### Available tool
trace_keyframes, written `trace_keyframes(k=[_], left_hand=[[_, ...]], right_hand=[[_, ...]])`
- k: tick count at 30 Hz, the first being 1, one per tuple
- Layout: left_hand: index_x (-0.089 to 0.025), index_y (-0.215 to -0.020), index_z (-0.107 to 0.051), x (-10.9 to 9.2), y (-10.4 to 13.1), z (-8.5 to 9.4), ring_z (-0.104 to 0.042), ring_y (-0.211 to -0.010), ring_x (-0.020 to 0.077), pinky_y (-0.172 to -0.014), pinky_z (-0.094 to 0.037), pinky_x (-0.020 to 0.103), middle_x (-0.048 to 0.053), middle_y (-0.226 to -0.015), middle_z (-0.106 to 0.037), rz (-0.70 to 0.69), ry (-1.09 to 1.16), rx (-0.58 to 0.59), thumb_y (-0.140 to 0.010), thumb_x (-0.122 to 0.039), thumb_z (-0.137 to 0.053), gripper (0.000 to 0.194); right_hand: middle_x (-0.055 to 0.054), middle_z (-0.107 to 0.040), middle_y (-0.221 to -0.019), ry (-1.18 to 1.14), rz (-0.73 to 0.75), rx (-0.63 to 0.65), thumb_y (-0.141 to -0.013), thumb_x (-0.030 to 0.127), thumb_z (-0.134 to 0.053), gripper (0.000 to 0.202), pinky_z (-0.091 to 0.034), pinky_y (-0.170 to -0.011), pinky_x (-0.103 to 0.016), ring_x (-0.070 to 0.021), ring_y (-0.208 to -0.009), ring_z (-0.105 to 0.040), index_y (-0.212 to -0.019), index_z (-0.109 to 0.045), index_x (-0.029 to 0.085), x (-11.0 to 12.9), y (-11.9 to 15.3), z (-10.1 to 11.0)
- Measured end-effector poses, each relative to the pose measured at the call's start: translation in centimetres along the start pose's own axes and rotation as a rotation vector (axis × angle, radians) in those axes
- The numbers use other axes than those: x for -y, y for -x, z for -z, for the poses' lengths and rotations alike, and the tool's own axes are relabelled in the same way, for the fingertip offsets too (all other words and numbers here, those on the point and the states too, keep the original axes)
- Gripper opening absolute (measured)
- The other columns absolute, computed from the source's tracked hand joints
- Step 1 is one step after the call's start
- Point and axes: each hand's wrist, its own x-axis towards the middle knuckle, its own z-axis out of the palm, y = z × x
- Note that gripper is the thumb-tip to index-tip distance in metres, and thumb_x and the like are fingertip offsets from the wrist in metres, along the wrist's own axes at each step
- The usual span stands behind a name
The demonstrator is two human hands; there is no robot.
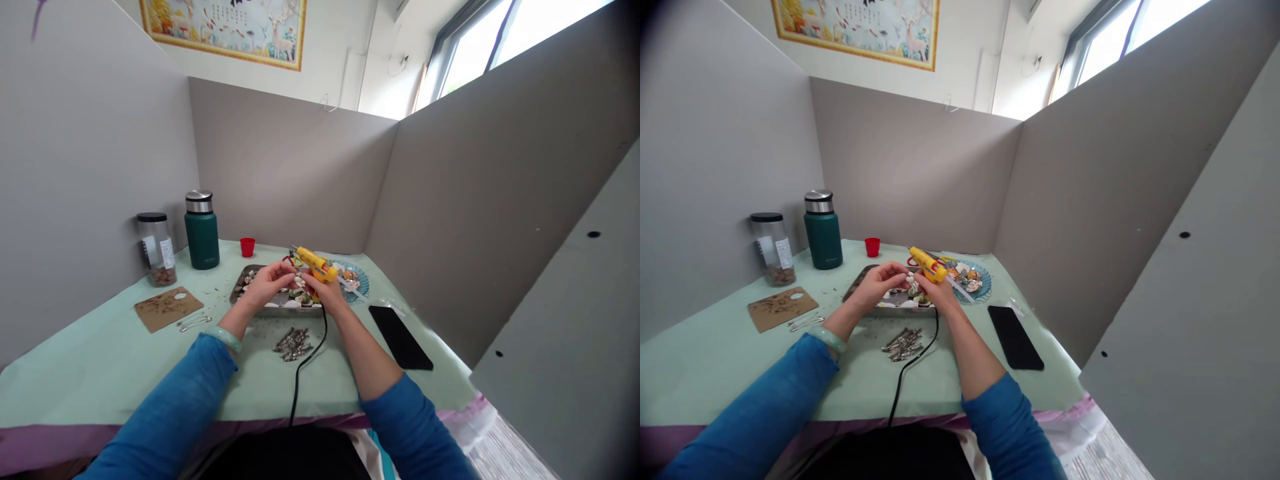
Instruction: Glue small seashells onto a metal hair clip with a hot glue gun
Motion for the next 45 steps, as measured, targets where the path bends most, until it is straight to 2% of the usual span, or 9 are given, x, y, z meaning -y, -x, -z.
trace_keyframes(k=[8, 21, 29, 32, 38, 45], left_hand=[[-0.015, -0.079, -0.060, -0.3, 0.1, -0.2, -0.063, -0.064, 0.0146, -0.068, -0.051, 0.029, 0.001, -0.067, -0.064, 0.025, 0.003, -0.024, -0.068, -0.035, -0.072, 0.026], [-0.015, -0.091, -0.062, 0.1, 0.1, 0.2, -0.066, -0.070, 0.0166, -0.073, -0.051, 0.030, 0.003, -0.071, -0.068, 0.083, 0.084, 0.030, -0.072, -0.038, -0.069, 0.031], [-0.015, -0.081, -0.057, 0.0, 0.1, 0.0, -0.065, -0.066, 0.0160, -0.070, -0.051, 0.030, 0.002, -0.067, -0.067, 0.080, 0.096, 0.021, -0.070, -0.038, -0.071, 0.029], [-0.015, -0.080, -0.057, 0.1, 0.0, 0.0, -0.065, -0.065, 0.0153, -0.071, -0.051, 0.030, 0.002, -0.066, -0.067, 0.073, 0.096, -0.025, -0.070, -0.038, -0.071, 0.029], [-0.014, -0.081, -0.059, 0.5, -0.6, 0.4, -0.064, -0.063, 0.0140, -0.072, -0.052, 0.031, 0.001, -0.066, -0.065, 0.067, 0.157, -0.197, -0.065, -0.035, -0.074, 0.031], [-0.012, -0.081, -0.059, 0.6, -0.9, 0.8, -0.064, -0.062, 0.0136, -0.070, -0.052, 0.029, 0.002, -0.066, -0.066, 0.037, 0.165, -0.368, -0.063, -0.036, -0.075, 0.034]], right_hand=[[0.003, -0.049, -0.054, -0.030, -0.001, -0.004, -0.075, 0.045, -0.062, 0.026, -0.033, -0.047, -0.024, -0.0102, -0.049, -0.043, -0.072, -0.056, 0.020, 0.0, 0.0, 0.0], [0.003, -0.050, -0.055, -0.042, 0.003, 0.011, -0.075, 0.046, -0.062, 0.028, -0.034, -0.046, -0.022, -0.0094, -0.049, -0.044, -0.075, -0.057, 0.019, -0.1, 0.0, 0.1], [0.004, -0.050, -0.055, -0.043, -0.023, -0.019, -0.074, 0.045, -0.062, 0.027, -0.035, -0.047, -0.022, -0.0092, -0.049, -0.045, -0.077, -0.057, 0.018, -0.1, 0.0, 0.0], [0.004, -0.050, -0.054, -0.026, -0.019, -0.033, -0.075, 0.044, -0.061, 0.027, -0.034, -0.047, -0.022, -0.0090, -0.048, -0.045, -0.075, -0.056, 0.018, 0.2, 0.1, 0.0], [0.003, -0.050, -0.052, 0.051, 0.004, -0.015, -0.076, 0.044, -0.060, 0.026, -0.034, -0.047, -0.022, -0.0095, -0.048, -0.044, -0.072, -0.057, 0.018, 0.8, 0.3, 0.1], [0.003, -0.049, -0.051, 0.103, 0.000, 0.084, -0.077, 0.043, -0.060, 0.026, -0.036, -0.048, -0.023, -0.0092, -0.047, -0.043, -0.070, -0.055, 0.018, 1.1, 0.4, 0.1]])
